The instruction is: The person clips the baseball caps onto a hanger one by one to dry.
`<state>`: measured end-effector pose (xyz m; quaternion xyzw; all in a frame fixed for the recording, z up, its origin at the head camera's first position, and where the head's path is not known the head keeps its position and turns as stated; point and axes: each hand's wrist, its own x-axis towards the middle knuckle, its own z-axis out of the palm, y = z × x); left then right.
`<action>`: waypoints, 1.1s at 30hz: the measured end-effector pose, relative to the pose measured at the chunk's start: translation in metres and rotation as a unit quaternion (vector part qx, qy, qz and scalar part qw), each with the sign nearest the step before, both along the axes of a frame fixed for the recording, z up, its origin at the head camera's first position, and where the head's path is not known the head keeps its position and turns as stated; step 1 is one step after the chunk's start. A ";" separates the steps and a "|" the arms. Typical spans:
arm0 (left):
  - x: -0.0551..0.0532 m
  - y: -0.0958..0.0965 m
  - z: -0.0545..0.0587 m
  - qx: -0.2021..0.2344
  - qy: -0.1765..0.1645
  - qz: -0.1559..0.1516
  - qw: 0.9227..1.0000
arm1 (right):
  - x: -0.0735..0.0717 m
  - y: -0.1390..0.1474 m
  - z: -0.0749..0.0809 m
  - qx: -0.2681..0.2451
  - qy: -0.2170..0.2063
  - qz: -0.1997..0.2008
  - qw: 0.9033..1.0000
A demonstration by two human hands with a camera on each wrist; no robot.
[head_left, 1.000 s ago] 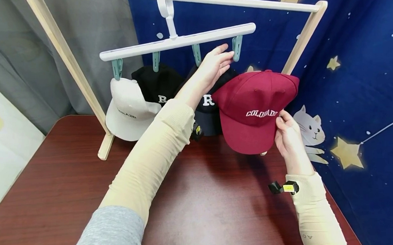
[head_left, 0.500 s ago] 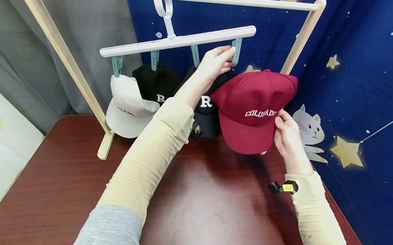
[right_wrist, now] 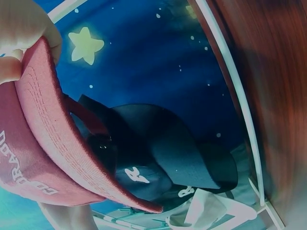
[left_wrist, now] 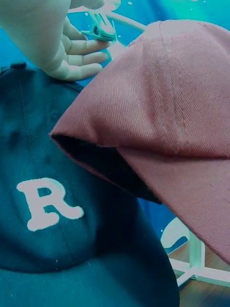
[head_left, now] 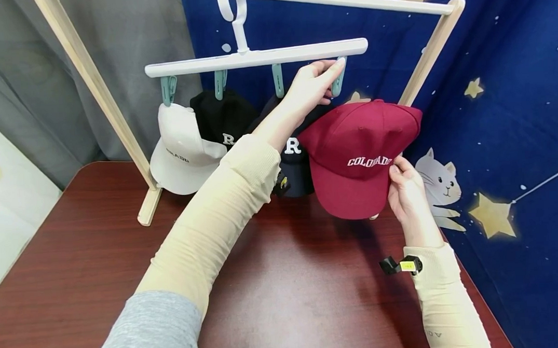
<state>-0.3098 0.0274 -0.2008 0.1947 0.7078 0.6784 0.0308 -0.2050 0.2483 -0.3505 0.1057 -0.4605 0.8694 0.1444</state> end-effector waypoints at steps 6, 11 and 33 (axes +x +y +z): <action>0.003 0.001 0.001 0.011 0.003 0.013 1.000 | 0.001 0.001 0.000 -0.003 -0.001 0.004 1.000; 0.004 0.001 -0.002 0.020 0.000 0.006 1.000 | 0.002 0.000 -0.001 0.004 -0.005 0.003 1.000; 0.002 0.001 -0.017 0.010 -0.045 0.040 0.998 | 0.002 0.002 -0.011 0.024 -0.014 -0.003 1.000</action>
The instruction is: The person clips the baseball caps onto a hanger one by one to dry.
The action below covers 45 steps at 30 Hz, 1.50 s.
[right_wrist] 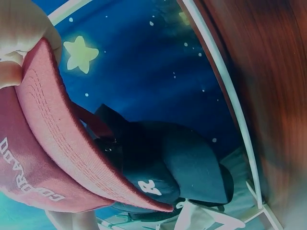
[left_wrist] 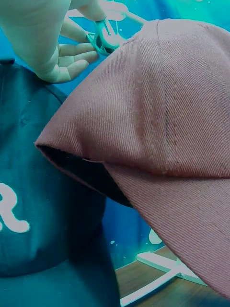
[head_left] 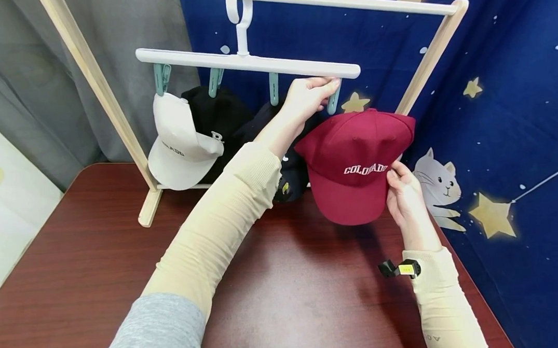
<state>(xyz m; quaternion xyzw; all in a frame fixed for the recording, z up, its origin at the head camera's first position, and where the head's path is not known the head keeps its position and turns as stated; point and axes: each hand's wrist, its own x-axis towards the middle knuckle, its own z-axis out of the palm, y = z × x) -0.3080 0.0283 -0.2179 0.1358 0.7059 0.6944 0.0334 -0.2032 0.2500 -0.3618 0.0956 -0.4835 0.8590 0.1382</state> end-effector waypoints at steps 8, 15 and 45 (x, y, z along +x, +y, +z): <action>-0.001 -0.003 -0.003 0.011 -0.016 0.002 1.000 | 0.001 0.000 -0.005 -0.010 -0.002 0.010 1.000; 0.000 -0.006 -0.001 0.034 -0.039 -0.022 0.998 | 0.000 0.000 -0.007 0.007 0.007 0.006 1.000; 0.003 -0.008 0.002 0.012 -0.074 -0.047 0.996 | -0.008 0.000 -0.005 0.005 -0.024 -0.066 0.998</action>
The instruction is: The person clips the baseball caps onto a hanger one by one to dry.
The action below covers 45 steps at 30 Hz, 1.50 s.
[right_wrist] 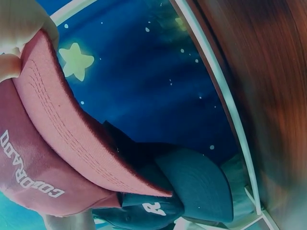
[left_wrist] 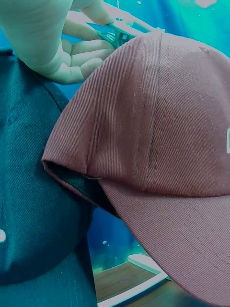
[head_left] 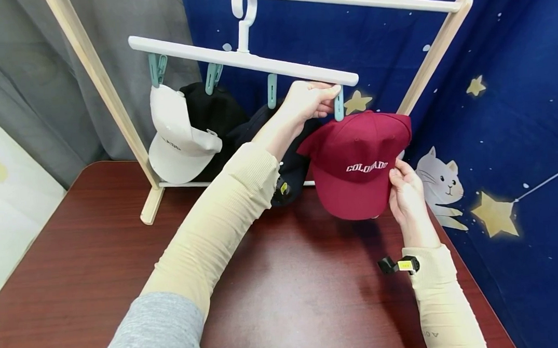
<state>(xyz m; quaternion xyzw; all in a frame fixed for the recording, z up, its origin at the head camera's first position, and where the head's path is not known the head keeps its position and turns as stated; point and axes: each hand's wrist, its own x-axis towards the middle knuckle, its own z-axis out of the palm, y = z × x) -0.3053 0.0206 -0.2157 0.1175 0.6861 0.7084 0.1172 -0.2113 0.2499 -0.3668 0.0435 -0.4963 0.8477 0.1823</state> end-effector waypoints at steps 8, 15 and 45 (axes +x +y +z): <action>0.000 -0.001 0.000 0.006 -0.012 -0.009 1.000 | -0.001 0.000 0.000 -0.005 -0.020 -0.047 0.999; 0.000 -0.002 -0.001 0.007 -0.018 -0.015 1.000 | -0.002 -0.001 0.001 -0.011 -0.020 -0.073 0.997; -0.002 0.003 -0.015 0.000 0.053 0.005 0.999 | 0.002 0.004 -0.010 -0.001 -0.043 0.044 0.998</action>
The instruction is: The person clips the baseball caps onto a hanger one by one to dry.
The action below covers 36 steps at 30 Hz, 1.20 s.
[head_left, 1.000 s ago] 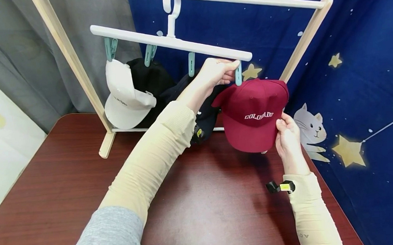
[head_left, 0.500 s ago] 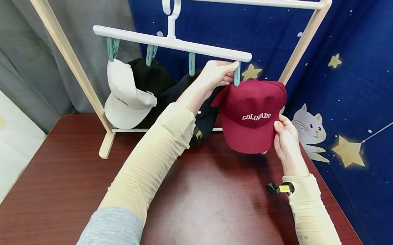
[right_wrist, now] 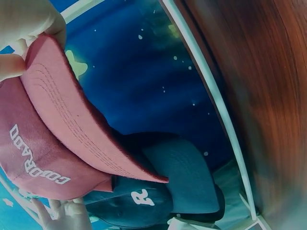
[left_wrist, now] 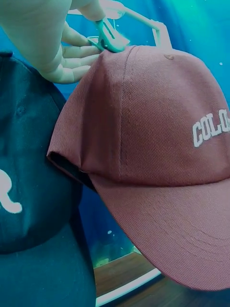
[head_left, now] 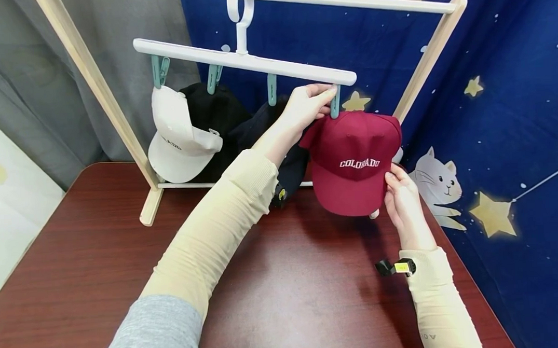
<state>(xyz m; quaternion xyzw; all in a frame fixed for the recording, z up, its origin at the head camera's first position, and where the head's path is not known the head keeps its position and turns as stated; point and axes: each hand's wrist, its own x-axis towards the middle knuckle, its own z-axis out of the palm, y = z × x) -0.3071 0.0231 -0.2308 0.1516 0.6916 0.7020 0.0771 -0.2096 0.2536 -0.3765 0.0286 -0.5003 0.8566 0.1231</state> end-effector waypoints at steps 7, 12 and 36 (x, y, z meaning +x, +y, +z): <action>0.000 -0.006 -0.006 0.000 0.044 -0.014 0.999 | 0.001 0.000 -0.003 0.006 -0.039 0.027 0.999; 0.000 -0.011 -0.011 -0.010 0.068 -0.014 0.998 | 0.000 0.000 -0.005 -0.013 -0.042 0.030 0.999; 0.004 -0.024 -0.030 -0.014 0.129 0.003 0.991 | 0.004 0.005 -0.017 0.006 -0.060 0.027 0.998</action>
